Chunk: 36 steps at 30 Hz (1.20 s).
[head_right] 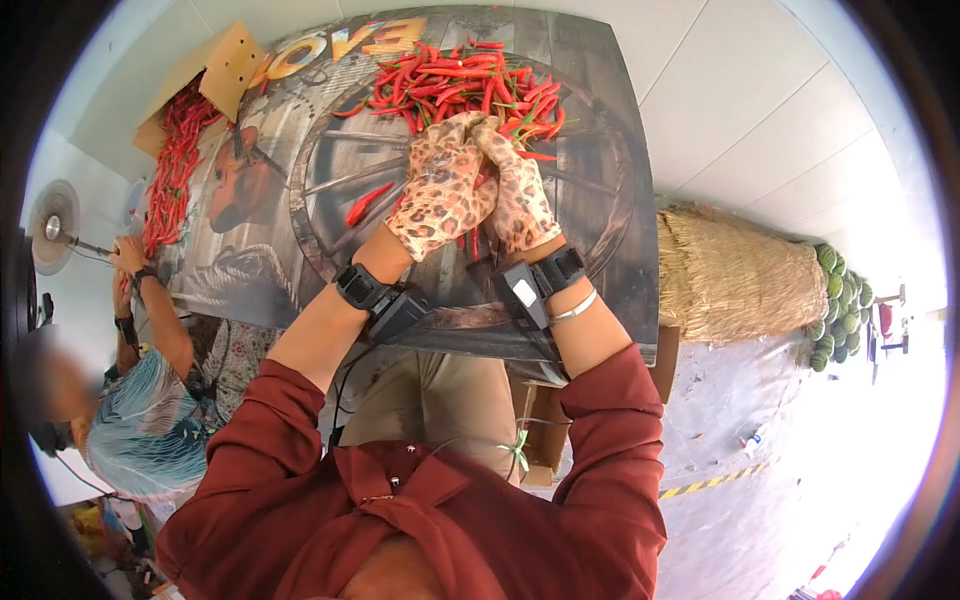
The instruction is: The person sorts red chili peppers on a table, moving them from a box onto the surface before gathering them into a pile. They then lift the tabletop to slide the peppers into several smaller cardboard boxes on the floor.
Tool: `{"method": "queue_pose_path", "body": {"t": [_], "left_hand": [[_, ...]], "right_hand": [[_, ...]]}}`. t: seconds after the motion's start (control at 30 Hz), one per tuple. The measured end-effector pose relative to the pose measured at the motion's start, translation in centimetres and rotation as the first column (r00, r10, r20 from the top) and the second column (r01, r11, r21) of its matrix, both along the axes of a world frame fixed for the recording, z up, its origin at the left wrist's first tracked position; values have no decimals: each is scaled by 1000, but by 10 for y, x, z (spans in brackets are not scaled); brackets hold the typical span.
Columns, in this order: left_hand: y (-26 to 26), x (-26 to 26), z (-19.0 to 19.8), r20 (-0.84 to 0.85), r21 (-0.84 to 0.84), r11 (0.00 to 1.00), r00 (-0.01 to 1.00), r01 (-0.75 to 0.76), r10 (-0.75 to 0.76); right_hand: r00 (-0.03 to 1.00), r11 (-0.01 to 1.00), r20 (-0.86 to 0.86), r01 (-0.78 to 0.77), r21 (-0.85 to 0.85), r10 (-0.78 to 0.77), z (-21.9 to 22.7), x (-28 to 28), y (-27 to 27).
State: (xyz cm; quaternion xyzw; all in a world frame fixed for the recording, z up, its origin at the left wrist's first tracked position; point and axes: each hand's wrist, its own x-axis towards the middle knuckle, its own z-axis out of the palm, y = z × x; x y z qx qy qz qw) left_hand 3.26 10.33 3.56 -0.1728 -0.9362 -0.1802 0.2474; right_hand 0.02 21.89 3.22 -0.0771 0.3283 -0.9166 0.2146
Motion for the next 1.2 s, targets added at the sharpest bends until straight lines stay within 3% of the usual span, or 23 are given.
{"method": "queue_pose_path", "body": {"t": [0.1,0.17,0.2,0.23,0.33,0.4,0.5,0.57,0.7,0.77,0.83,0.9,0.97,1.03,1.17,1.2], "left_hand": [[-1,-2,5,-6,2,1000,1000,7,-7],[-5,4,16,-19,60,998,1000,18,-17],[-10,11,21,-32,151,988,999,27,-23],[-19,18,20,-28,149,988,999,31,-27],[-61,36,13,-40,264,964,999,25,-14],[-90,44,-7,117,113,958,961,-262,249],[-113,59,-25,226,79,940,924,-333,308],[-109,62,-19,195,38,952,937,-303,291],[-105,58,-21,166,68,956,948,-284,270],[-102,54,-17,217,97,948,936,-304,277],[-95,50,-10,309,92,940,907,-328,287],[-83,50,-6,279,250,916,930,-313,241],[-77,40,-7,248,287,925,952,-248,178],[-70,34,-6,327,9,978,925,-207,193],[-70,24,-7,324,-18,989,935,-144,142],[-66,26,-8,253,-14,992,959,-128,127]], "right_hand": [[999,999,22,28,15,-28,-6,-9,4],[995,991,-37,98,86,-96,-2,-12,9],[985,991,-149,104,79,-91,-5,-18,12],[980,972,-101,183,149,-169,7,-15,15],[997,991,-6,75,114,-74,12,-19,34],[985,984,-2,170,62,-170,9,-29,37],[964,964,20,265,28,-266,12,-32,39],[971,971,1,241,-6,-241,7,-40,44],[931,934,80,351,61,-356,8,-43,49],[911,918,120,391,60,-396,2,-53,56],[929,941,145,336,50,-340,-2,-56,64],[918,923,101,377,77,-383,-4,-55,64],[929,932,96,348,99,-357,-13,-62,66],[947,954,126,299,2,-297,-17,-67,67],[956,966,151,257,-5,-253,-19,-69,70],[957,962,106,273,-2,-271,-20,-69,70]]}}
